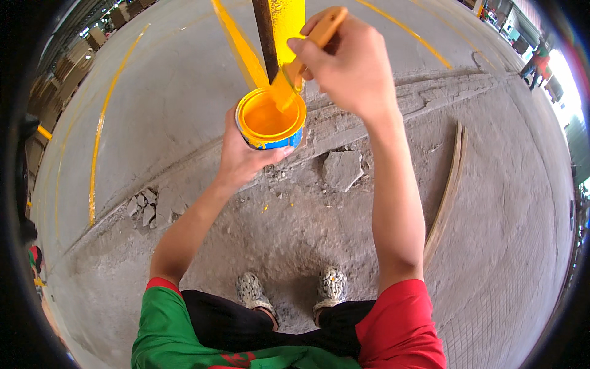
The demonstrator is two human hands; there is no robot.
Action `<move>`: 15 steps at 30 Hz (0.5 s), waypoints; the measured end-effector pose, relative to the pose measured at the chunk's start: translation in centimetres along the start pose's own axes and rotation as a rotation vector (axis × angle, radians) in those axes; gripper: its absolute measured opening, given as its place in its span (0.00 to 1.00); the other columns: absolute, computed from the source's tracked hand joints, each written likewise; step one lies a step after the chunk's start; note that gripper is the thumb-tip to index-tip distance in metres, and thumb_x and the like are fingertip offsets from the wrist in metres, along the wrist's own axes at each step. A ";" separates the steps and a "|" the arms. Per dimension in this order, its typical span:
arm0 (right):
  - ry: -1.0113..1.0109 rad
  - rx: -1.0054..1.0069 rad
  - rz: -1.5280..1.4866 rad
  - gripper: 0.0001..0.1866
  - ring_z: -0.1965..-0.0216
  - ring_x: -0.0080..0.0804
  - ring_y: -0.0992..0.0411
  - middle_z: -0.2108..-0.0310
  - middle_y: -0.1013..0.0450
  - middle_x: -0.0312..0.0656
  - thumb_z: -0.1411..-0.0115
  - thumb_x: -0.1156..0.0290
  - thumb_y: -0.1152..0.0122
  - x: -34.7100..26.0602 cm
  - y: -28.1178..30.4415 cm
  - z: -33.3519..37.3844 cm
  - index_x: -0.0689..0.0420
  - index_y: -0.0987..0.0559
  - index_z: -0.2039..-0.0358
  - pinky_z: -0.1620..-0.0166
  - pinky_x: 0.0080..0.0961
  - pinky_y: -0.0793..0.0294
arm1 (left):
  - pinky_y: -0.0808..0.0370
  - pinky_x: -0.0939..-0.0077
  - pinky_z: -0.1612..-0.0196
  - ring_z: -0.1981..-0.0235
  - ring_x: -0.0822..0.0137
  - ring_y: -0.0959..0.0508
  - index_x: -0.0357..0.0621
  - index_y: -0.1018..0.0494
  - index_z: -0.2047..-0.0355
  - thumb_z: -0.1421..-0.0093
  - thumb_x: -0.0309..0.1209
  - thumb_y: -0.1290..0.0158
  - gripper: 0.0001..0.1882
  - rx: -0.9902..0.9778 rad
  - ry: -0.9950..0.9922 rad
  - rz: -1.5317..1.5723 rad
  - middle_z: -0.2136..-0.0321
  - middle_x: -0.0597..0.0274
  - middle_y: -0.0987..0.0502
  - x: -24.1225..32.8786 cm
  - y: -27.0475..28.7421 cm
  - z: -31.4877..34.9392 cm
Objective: The person paints a metal pole yellow using a brush and a paint can. They repeatedly dip the brush into the can and apply paint to the pole, working from the base upward.
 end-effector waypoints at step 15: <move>-0.208 0.237 -0.355 0.22 0.80 0.26 0.22 0.76 0.21 0.45 0.41 0.61 0.23 2.7 2.1 -0.1 0.69 0.20 0.61 0.76 0.18 0.21 | 0.27 0.62 0.44 0.50 0.59 0.21 0.34 0.28 0.48 0.61 0.37 0.24 0.41 0.108 -0.160 0.075 0.53 0.53 0.22 4.1 0.2 -2.8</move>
Point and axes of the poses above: each hand's wrist, its own z-axis away from the middle knuckle, its own y-axis out of the back of the hand, x = y × z, the point moved 7 cm from there along -z, towards the middle knuckle
